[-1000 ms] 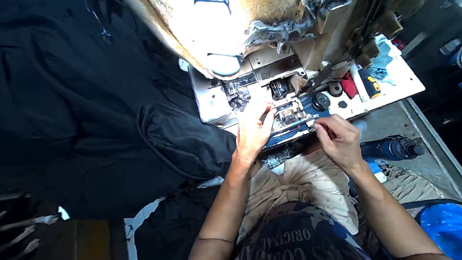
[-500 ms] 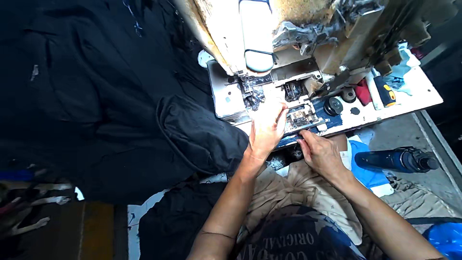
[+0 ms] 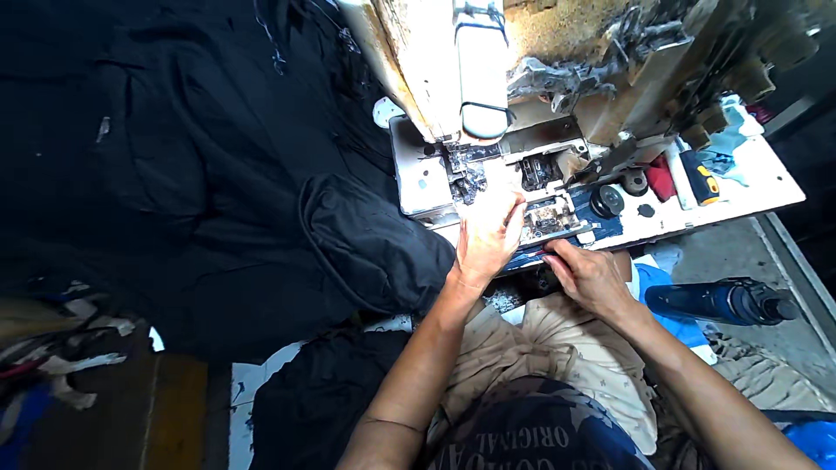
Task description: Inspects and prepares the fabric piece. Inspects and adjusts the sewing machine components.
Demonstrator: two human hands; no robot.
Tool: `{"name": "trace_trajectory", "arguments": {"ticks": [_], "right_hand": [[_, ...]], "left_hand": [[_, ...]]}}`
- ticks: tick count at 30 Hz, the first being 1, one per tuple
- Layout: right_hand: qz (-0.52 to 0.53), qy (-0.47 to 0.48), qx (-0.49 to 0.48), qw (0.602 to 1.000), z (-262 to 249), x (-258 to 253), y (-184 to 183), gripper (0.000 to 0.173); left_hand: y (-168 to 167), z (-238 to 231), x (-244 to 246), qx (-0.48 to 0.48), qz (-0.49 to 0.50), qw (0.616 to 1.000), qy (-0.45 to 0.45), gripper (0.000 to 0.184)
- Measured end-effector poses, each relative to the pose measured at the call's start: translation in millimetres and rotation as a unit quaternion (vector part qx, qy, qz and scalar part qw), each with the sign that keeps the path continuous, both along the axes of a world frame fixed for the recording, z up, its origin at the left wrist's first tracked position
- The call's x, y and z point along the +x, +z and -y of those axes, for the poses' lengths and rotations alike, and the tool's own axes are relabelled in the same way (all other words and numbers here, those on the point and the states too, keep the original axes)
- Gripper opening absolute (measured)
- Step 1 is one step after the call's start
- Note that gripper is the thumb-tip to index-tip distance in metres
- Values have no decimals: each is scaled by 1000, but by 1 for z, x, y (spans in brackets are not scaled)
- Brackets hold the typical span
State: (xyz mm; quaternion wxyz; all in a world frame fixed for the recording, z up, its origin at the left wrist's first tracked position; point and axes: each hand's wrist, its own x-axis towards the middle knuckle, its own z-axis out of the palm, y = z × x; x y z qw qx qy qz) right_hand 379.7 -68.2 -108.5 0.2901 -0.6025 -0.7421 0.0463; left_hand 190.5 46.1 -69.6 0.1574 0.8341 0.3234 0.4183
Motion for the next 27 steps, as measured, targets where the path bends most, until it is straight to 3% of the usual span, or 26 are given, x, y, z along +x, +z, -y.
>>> {"name": "trace_trajectory", "arguments": {"ticks": [10, 13, 20, 23, 27], "right_hand": [[32, 108, 30, 993, -2, 12, -1, 26], [41, 105, 48, 992, 0, 8, -9, 32], [23, 108, 128, 986, 3, -5, -24, 27], [-55, 122, 171, 976, 4, -10, -24, 27], [-208, 94, 163, 960, 10, -20, 12, 19]], "left_hand": [[-1, 0, -1, -28, 2, 1000, -1, 9], [0, 3, -2, -32, -1, 999, 1, 9], [3, 7, -7, -60, 17, 998, -17, 8], [6, 10, -13, -129, 59, 990, -23, 5], [10, 0, -15, -235, 133, 962, -31, 10]]}}
